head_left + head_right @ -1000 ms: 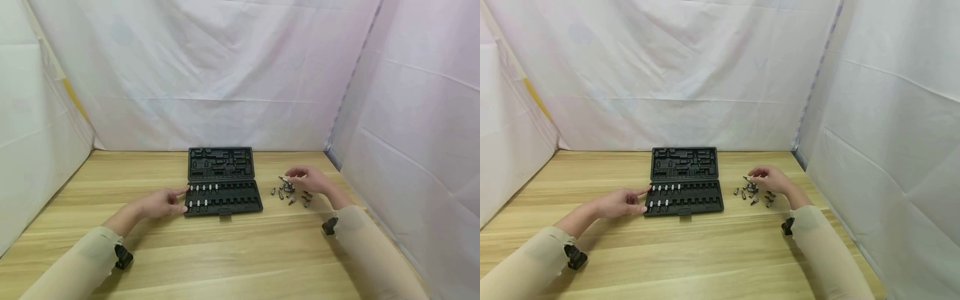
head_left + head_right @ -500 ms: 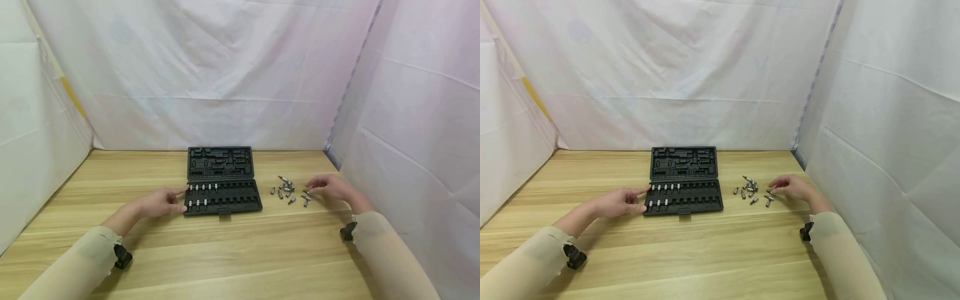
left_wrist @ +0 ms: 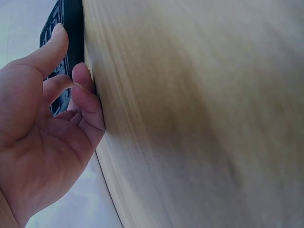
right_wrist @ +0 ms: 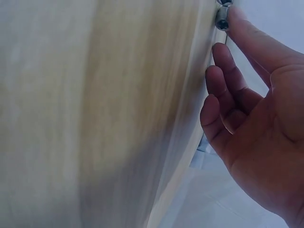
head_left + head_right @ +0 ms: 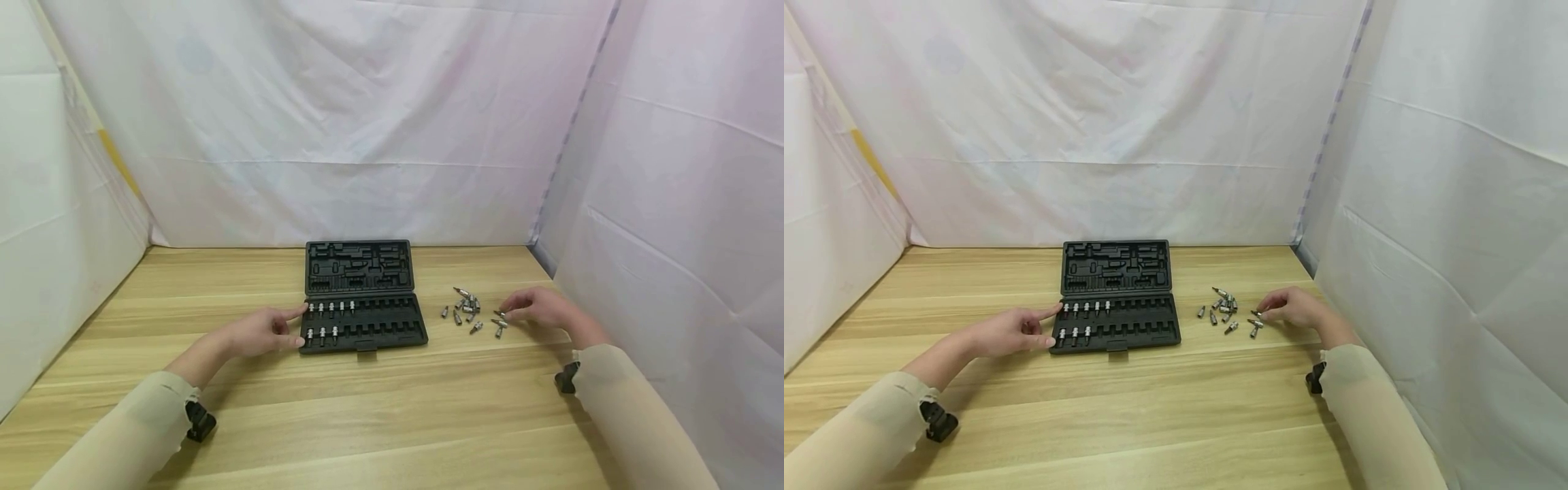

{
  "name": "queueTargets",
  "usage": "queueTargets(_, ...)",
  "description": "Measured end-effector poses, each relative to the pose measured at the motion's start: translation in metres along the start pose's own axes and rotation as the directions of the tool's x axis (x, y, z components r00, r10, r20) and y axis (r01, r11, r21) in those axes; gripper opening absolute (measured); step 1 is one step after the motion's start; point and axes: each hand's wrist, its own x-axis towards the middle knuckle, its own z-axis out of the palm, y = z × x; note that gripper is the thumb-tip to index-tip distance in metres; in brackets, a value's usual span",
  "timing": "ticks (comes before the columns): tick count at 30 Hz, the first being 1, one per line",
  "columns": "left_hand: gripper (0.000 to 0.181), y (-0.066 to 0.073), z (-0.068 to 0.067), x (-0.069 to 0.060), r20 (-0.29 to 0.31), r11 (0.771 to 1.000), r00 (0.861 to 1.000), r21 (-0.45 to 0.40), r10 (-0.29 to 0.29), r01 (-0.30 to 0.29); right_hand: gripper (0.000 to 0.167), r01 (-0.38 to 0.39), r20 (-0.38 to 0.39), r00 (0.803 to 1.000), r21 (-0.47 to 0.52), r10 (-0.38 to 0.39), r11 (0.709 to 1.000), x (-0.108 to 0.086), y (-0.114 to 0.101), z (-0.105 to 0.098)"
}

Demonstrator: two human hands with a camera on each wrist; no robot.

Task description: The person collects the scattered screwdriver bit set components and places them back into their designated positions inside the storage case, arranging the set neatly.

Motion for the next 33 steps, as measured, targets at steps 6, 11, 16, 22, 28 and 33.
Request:
queueTargets(6,0.086,0.000,0.000,0.000,-0.002,1.000,1.000,-0.002,0.002,-0.002,0.021,-0.034,-0.006,0.999,-0.017,0.034,0.999,0.003,0.000,0.001)
queueTargets(11,0.085,0.000,-0.001,0.000,-0.006,1.000,1.000,-0.002,0.007,-0.007,0.017,-0.015,-0.021,1.000,-0.041,0.014,0.999,0.003,0.001,0.002)
queueTargets(16,0.084,0.000,0.000,0.000,-0.003,1.000,1.000,0.004,0.013,-0.013,0.015,-0.011,-0.047,0.999,-0.041,0.009,0.999,0.002,0.002,0.003)
queueTargets(22,0.085,-0.001,0.000,0.000,0.001,1.000,1.000,-0.004,0.014,-0.014,0.014,0.019,-0.117,0.993,-0.013,-0.021,1.000,0.004,-0.002,0.003)
queueTargets(28,0.084,-0.001,0.000,0.000,0.002,1.000,1.000,-0.011,0.010,-0.010,0.021,0.048,-0.139,0.989,0.044,-0.042,0.998,0.011,-0.017,0.002)
queueTargets(33,0.085,-0.001,0.000,0.000,0.001,1.000,1.000,-0.009,0.010,-0.010,0.027,0.053,-0.142,0.989,0.061,-0.044,0.997,0.018,-0.034,0.002)
